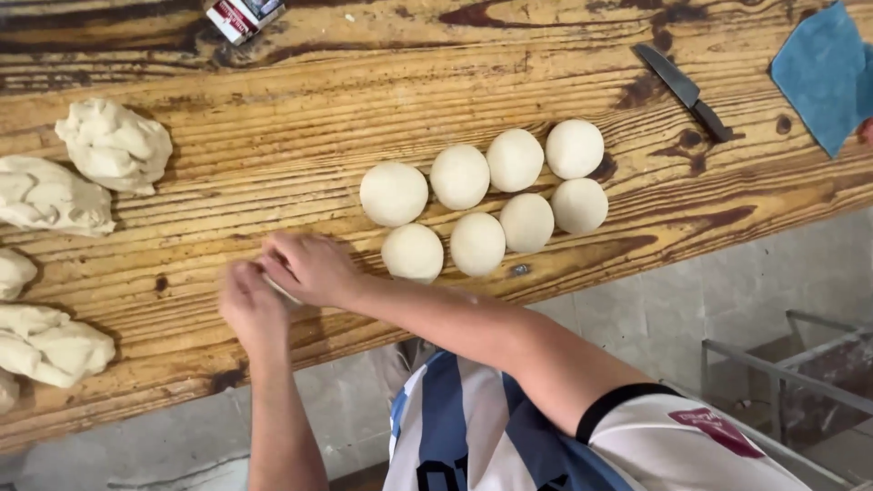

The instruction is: Shaping pieces of dough into smooth balls on a wooden table by hand.

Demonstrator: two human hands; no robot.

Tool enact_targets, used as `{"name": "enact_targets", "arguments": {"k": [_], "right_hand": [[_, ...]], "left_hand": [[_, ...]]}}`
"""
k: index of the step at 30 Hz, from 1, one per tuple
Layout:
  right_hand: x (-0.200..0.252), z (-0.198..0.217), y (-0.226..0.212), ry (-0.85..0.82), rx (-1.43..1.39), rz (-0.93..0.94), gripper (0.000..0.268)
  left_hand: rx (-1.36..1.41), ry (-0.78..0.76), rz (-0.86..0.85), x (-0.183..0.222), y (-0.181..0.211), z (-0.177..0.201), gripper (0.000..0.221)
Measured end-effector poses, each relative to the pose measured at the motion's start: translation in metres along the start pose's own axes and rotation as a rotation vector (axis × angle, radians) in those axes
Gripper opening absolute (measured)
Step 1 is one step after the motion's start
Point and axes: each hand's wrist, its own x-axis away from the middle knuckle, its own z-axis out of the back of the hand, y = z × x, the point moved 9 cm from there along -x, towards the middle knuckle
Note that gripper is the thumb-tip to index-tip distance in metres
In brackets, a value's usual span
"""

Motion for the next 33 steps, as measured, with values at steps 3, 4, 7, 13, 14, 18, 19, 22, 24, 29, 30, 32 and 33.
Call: {"name": "enact_targets", "arguments": {"k": [3,4,7,13,14,18,19,22,24,29,30,32,33], "right_hand": [[-0.02,-0.001,-0.002,0.042,-0.125,-0.06,0.021],[-0.024,-0.003,-0.007,0.039,-0.162,-0.028,0.023],[0.004,-0.014,0.019,0.033,0.04,0.042,0.027],[-0.007,-0.033,0.039,-0.047,-0.497,-1.104,0.059],[-0.007,-0.027,0.046,-0.04,-0.498,-1.103,0.059],[0.001,0.01,-0.011,0.13,-0.276,-0.265,0.025],[0.001,0.014,-0.02,0.157,-0.241,-0.144,0.026],[0.022,0.0,0.002,0.089,-0.15,0.015,0.027],[0.02,-0.021,0.023,-0.022,-0.296,-0.231,0.027],[-0.017,-0.006,0.02,-0.006,-0.625,-0.657,0.038],[-0.022,-0.004,0.017,0.064,-0.577,-0.493,0.036],[-0.005,-0.004,0.012,0.106,-0.532,-0.335,0.036],[0.005,-0.002,0.011,0.085,-0.421,-0.273,0.035]], "left_hand": [[0.069,0.141,-0.144,-0.001,0.021,-0.001,0.024],[0.014,0.188,-0.204,0.008,0.026,-0.007,0.036],[-0.076,0.218,-0.326,0.02,-0.005,-0.024,0.042],[0.12,0.25,-0.087,-0.036,0.019,0.045,0.027],[0.122,0.247,-0.093,-0.039,0.026,0.033,0.027],[0.338,0.284,0.069,0.017,-0.023,0.002,0.051],[0.232,0.243,0.026,0.018,-0.037,-0.017,0.055],[0.191,0.137,-0.164,0.038,-0.045,-0.022,0.042],[0.301,0.036,0.013,0.034,-0.067,-0.017,0.036],[0.326,0.152,-0.026,-0.016,-0.004,0.02,0.042],[0.33,0.156,-0.04,-0.01,-0.013,0.0,0.042],[0.324,0.172,-0.032,0.013,-0.03,-0.018,0.042],[0.199,0.138,-0.125,0.018,-0.026,-0.022,0.043]]}}
